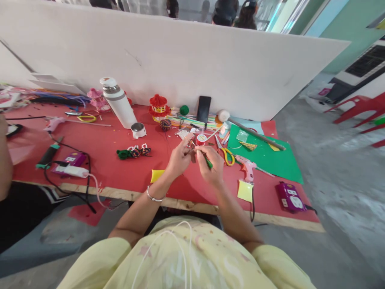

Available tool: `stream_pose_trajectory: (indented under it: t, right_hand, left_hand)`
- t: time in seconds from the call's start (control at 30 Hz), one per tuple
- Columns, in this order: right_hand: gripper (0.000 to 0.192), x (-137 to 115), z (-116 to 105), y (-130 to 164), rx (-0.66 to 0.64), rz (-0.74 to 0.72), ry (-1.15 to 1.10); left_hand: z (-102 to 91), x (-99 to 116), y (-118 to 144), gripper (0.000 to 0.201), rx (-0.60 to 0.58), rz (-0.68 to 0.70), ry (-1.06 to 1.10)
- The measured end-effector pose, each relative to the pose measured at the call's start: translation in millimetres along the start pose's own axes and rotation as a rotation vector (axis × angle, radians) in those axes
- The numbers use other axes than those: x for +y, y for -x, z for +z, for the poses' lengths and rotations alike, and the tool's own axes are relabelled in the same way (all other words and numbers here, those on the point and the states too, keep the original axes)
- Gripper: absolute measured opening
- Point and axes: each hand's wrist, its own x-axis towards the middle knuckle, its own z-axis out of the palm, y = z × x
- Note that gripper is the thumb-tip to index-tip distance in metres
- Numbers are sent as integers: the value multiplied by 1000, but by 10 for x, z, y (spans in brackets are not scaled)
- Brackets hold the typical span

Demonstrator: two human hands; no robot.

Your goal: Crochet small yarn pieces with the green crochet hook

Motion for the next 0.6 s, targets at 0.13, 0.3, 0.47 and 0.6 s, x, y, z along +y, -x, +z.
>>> stream_pose_trajectory:
  t: [0.13, 0.3, 0.47, 0.6]
  right_hand:
    - [22, 15, 1, -18, 37, -196, 203]
    - [24, 66, -19, -20, 61, -247, 189]
    - [20, 47, -29, -20, 87, -176, 133]
    - [19, 32, -14, -32, 79, -149, 85]
  left_hand:
    - [38, 28, 61, 71, 66, 6, -57]
    - [54, 129, 73, 69, -36, -61, 96]
    - [24, 240, 61, 60, -142, -195, 279]
    - [39, 185, 20, 50, -35, -144, 355]
